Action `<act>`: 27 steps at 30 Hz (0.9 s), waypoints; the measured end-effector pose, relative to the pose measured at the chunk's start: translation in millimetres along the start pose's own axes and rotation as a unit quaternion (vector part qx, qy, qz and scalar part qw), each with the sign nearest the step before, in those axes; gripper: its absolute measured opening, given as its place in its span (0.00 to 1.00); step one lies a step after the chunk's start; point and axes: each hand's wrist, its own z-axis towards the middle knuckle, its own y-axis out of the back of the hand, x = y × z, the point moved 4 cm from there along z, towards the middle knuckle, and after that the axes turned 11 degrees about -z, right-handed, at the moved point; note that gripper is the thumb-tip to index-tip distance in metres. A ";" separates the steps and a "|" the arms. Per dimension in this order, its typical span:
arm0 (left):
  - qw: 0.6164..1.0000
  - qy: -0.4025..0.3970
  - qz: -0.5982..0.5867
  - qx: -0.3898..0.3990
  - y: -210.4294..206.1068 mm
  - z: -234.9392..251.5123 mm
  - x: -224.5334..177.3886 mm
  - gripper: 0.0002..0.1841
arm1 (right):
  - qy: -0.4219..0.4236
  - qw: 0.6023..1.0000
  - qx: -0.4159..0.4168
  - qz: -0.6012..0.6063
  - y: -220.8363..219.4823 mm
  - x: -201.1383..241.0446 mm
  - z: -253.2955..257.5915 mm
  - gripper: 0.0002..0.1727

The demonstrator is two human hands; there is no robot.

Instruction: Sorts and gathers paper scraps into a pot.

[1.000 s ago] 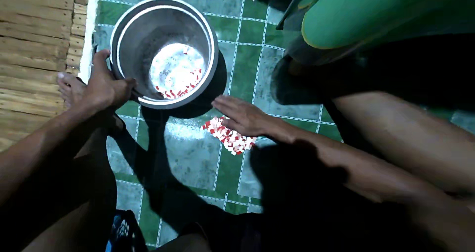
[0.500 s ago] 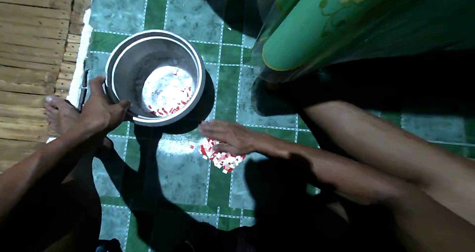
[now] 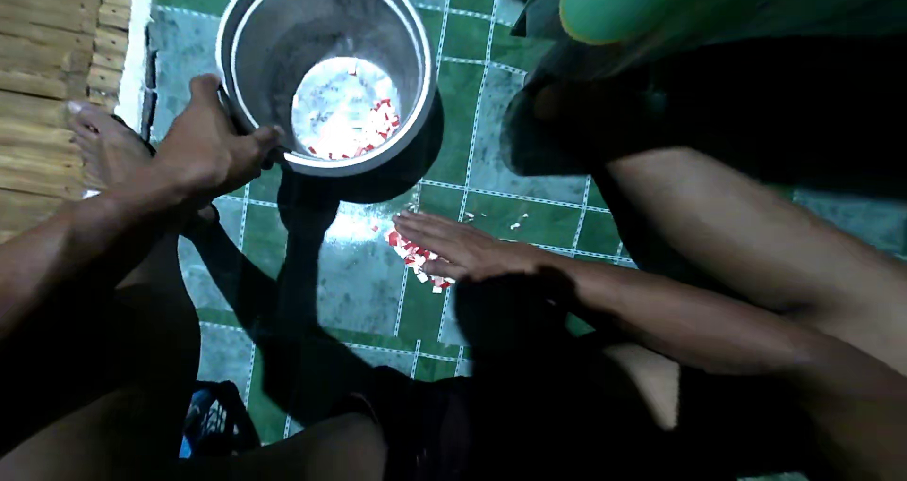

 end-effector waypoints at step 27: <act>0.814 -0.430 0.263 0.288 -81.7 -107.7 -88.0 0.20 | -0.220 0.975 -0.024 -0.033 81.5 -31.7 -50.5 0.20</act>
